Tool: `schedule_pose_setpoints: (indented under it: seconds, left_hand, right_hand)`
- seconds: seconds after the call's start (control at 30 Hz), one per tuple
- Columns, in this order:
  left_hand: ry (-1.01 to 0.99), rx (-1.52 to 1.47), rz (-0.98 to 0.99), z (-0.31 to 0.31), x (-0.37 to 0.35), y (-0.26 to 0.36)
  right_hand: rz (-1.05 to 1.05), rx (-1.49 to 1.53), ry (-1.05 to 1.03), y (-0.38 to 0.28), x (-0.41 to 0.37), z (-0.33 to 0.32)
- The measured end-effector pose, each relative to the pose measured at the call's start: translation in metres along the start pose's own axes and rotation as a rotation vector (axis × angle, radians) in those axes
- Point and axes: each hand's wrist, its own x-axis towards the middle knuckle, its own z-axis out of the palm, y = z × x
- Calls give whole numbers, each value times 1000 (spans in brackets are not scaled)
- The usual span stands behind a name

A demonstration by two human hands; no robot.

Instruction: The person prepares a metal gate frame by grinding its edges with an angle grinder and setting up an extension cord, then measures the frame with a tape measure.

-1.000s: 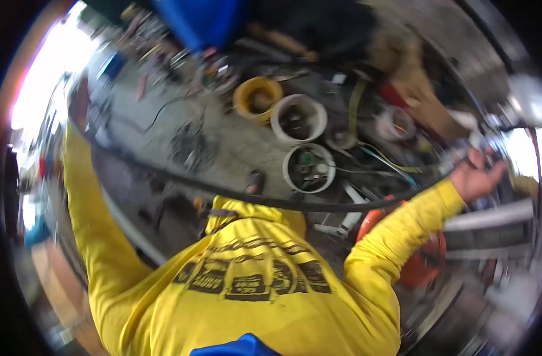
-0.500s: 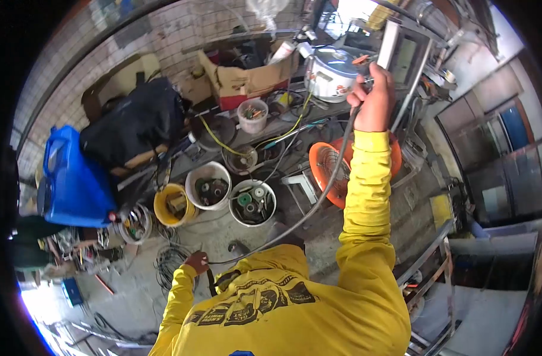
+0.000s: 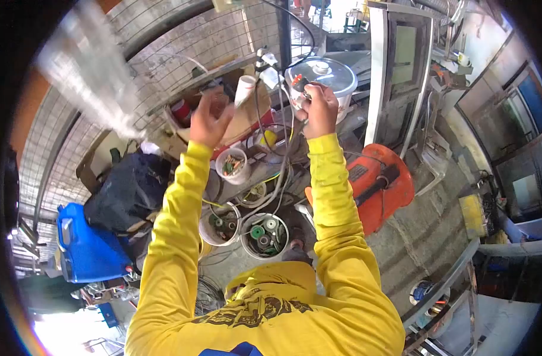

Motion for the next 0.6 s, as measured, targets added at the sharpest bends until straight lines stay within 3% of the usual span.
schedule_pose_setpoints:
  seconds: [0.03,0.1,0.2,0.3,0.5,0.6]
  left_hand:
    - [-9,59,78,16,38,10]
    - [-108,176,10,49,101,-13]
    - [-179,22,-107,89,159,-68]
    - [-484,-270,-253,96,178,-83]
    - [-528,-425,-329,98,178,-70]
    - [-595,-364,-273,95,183,-78]
  right_hand:
    - [16,-2,62,0,18,0]
    - [52,18,5,4,59,-14]
    - [188,-27,0,16,110,-26]
    - [284,-115,-58,27,134,-29]
    - [504,-75,-171,62,159,-26]
    - [441,-79,-208,72,158,-16]
